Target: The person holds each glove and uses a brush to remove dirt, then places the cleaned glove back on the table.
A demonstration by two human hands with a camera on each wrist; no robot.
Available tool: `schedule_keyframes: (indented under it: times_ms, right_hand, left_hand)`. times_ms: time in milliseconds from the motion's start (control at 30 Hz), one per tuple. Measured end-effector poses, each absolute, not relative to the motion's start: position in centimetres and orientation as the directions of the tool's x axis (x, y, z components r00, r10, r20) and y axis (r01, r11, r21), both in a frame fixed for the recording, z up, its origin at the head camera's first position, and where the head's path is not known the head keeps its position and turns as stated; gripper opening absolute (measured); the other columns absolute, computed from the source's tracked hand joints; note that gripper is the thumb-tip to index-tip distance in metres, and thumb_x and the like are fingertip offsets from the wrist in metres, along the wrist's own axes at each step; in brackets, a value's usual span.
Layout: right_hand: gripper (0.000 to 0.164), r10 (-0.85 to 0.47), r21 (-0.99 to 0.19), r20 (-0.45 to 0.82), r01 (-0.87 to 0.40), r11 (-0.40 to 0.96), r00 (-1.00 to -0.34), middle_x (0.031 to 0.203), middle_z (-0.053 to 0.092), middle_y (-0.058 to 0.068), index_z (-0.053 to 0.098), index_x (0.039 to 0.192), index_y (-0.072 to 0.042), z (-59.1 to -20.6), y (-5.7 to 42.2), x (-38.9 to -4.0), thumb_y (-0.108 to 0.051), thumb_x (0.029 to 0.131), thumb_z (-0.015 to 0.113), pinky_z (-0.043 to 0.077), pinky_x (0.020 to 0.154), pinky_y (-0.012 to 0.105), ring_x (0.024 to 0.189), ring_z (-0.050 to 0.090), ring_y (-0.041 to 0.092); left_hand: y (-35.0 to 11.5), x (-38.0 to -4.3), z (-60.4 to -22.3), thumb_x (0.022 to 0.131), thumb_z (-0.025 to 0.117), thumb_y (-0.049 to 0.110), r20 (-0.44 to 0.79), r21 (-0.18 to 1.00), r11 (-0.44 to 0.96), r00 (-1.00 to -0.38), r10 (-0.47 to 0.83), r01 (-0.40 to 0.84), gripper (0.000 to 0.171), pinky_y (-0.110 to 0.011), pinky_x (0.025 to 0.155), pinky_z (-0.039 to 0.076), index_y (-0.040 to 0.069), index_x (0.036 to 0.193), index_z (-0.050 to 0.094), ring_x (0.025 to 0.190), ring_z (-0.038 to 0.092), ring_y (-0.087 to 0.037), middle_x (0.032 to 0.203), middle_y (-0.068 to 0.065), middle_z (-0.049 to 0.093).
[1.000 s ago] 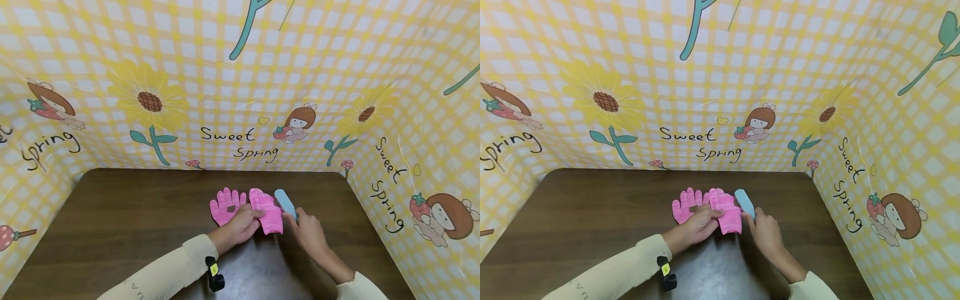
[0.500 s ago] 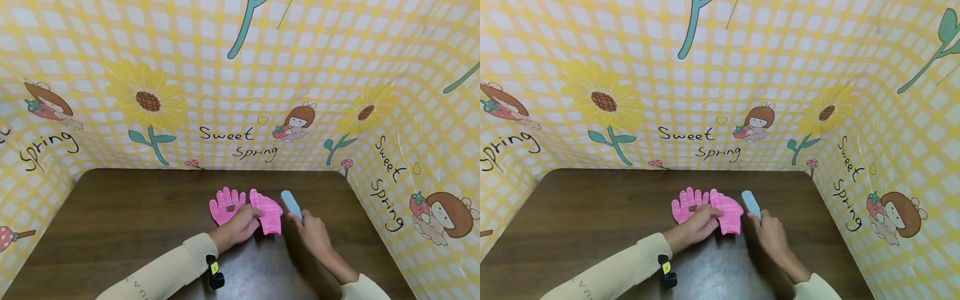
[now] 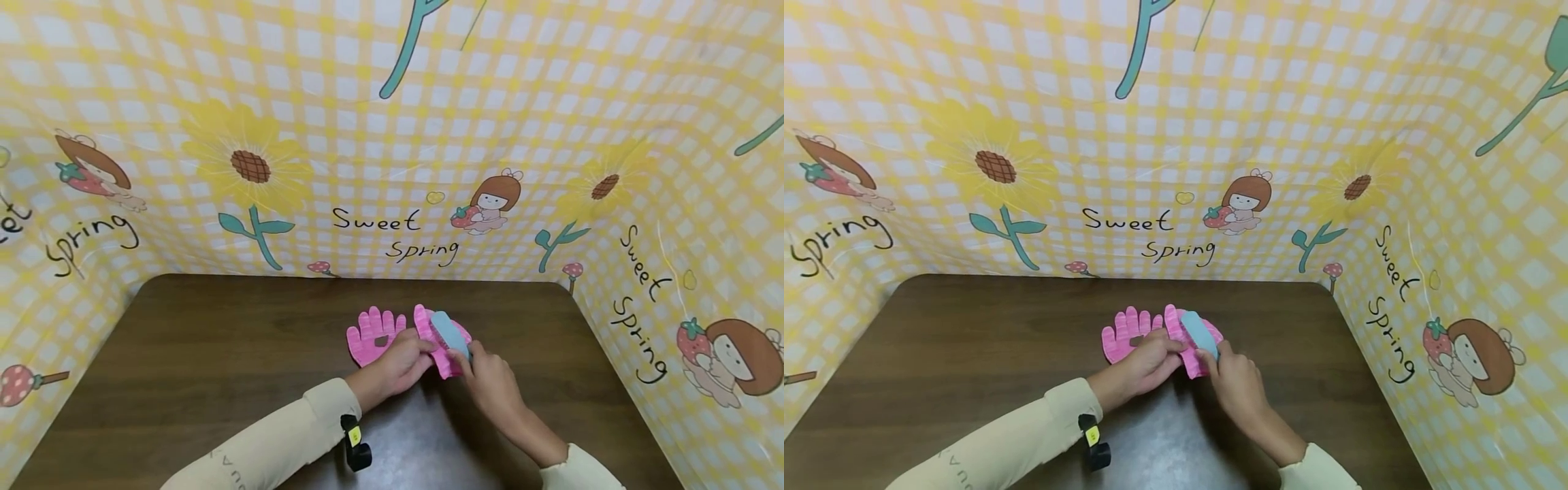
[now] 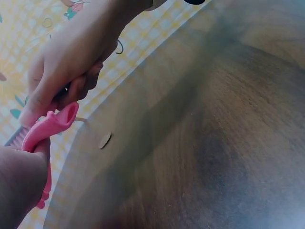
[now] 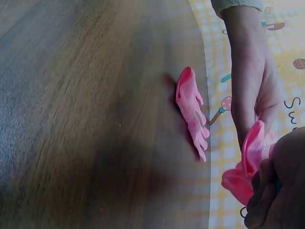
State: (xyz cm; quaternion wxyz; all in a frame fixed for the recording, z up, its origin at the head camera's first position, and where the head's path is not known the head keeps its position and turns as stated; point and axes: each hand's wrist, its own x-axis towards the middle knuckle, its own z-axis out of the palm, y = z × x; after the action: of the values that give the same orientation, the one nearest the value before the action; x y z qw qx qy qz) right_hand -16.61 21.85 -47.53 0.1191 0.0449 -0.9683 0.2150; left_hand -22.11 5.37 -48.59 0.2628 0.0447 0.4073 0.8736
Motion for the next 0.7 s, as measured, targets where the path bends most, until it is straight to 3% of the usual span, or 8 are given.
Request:
schedule_keyframes:
  times_ms: [700]
  right_hand:
    - [0.038,-0.017,-0.284,0.334,-0.118,0.952,-0.942,0.051,0.042,0.003,0.049,0.082,-0.008,-47.55,22.62,-17.07,-0.037,0.098,0.066,0.04,0.041,0.038,0.046,0.05,0.024]
  left_hand:
    - [4.58,-21.82,-48.31,0.096,0.028,-0.017,-0.142,0.731,-0.529,-0.855,0.499,-0.431,0.056,-0.059,0.126,0.021,-0.017,0.151,0.022,0.153,0.023,-0.041,0.163,-0.033,0.026]
